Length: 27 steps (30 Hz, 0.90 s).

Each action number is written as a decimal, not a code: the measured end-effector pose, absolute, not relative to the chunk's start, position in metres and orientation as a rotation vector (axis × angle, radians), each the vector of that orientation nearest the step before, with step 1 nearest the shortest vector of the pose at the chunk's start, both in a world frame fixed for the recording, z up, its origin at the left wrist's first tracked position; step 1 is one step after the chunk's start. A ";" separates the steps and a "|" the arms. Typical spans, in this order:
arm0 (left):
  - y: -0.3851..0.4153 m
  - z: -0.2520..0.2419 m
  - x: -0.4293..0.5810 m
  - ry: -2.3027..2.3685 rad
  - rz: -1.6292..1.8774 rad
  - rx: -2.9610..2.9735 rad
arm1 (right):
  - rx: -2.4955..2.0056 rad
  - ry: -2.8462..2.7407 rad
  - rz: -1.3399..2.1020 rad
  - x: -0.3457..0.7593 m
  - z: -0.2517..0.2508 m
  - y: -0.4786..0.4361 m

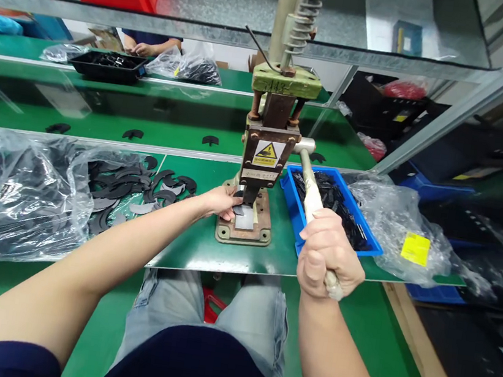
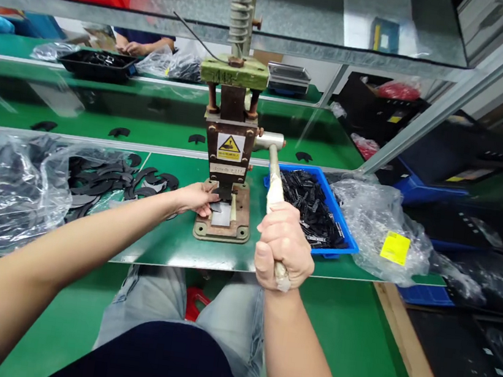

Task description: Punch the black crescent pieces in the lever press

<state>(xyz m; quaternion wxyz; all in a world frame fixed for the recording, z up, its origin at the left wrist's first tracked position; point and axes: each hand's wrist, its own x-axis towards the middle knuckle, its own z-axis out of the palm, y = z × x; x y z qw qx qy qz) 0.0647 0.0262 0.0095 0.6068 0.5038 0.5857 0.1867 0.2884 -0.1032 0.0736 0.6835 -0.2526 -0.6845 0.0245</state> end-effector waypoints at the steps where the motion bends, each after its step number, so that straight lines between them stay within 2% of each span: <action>1: 0.023 0.010 0.067 1.377 0.435 1.182 | -0.540 -1.533 0.061 0.289 0.074 -0.103; 5: 0.006 0.006 0.070 1.423 0.518 1.309 | -0.460 -1.525 0.062 0.289 0.074 -0.101; 11: -0.001 0.004 0.018 1.111 0.613 1.561 | -0.449 -1.513 0.061 0.287 0.074 -0.100; 16: 0.012 0.008 -0.055 1.495 0.706 1.839 | -0.453 -1.492 0.054 0.284 0.075 -0.099; 22: 0.012 -0.004 -0.064 1.548 0.321 2.459 | -0.427 -1.449 0.015 0.281 0.075 -0.095; 27: 0.023 -0.006 -0.034 1.521 0.013 2.560 | -0.443 -1.473 0.012 0.282 0.076 -0.096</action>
